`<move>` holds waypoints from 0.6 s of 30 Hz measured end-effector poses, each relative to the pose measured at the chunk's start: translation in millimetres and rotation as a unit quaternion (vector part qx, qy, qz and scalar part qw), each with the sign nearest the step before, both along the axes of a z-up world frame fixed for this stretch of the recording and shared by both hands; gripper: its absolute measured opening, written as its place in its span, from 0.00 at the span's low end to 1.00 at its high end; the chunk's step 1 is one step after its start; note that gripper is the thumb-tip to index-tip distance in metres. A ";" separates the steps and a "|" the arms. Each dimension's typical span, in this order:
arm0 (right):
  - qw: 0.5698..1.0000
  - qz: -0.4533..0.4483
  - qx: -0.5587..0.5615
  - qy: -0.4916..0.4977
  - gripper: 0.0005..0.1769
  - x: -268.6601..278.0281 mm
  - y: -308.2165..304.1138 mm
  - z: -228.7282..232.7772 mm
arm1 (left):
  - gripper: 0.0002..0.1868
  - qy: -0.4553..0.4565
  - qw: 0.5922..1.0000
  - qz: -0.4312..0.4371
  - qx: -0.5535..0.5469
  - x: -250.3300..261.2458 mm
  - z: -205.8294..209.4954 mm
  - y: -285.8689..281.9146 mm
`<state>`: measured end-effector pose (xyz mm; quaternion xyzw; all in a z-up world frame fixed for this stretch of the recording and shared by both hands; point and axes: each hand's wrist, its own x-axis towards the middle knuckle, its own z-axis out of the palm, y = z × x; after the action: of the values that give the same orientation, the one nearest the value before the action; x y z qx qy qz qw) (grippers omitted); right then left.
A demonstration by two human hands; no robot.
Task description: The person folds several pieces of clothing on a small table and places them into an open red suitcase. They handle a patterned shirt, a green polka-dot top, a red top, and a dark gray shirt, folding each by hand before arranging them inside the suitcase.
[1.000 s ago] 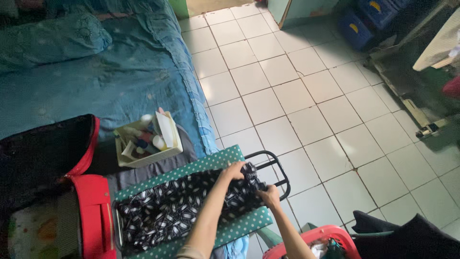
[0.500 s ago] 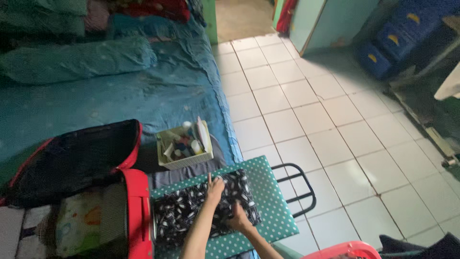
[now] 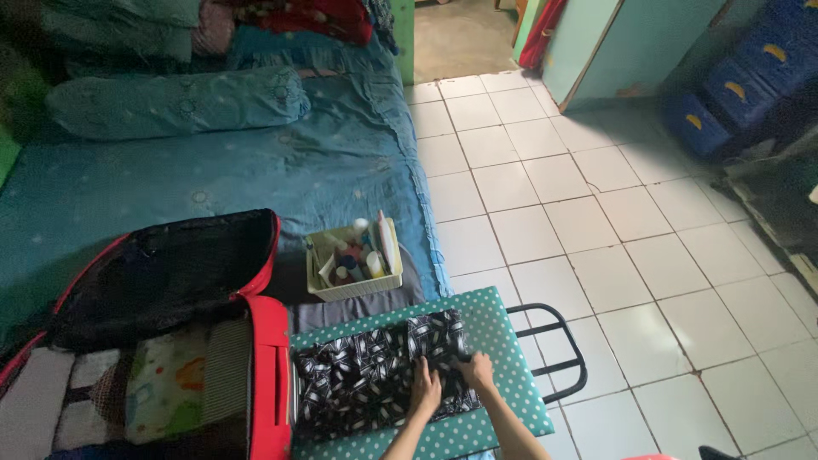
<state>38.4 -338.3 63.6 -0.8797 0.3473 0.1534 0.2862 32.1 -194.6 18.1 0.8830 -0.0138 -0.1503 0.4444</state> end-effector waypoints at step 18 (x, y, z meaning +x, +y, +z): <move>0.969 0.226 0.000 -0.097 0.30 30.3 9.1 19.1 | 0.41 0.268 0.804 0.226 -0.480 72.5 32.6 -37.5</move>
<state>68.7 -329.1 82.7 -0.9461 0.1103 0.1278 0.2763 104.6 -232.1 50.7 0.4592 0.2356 -0.2500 0.8192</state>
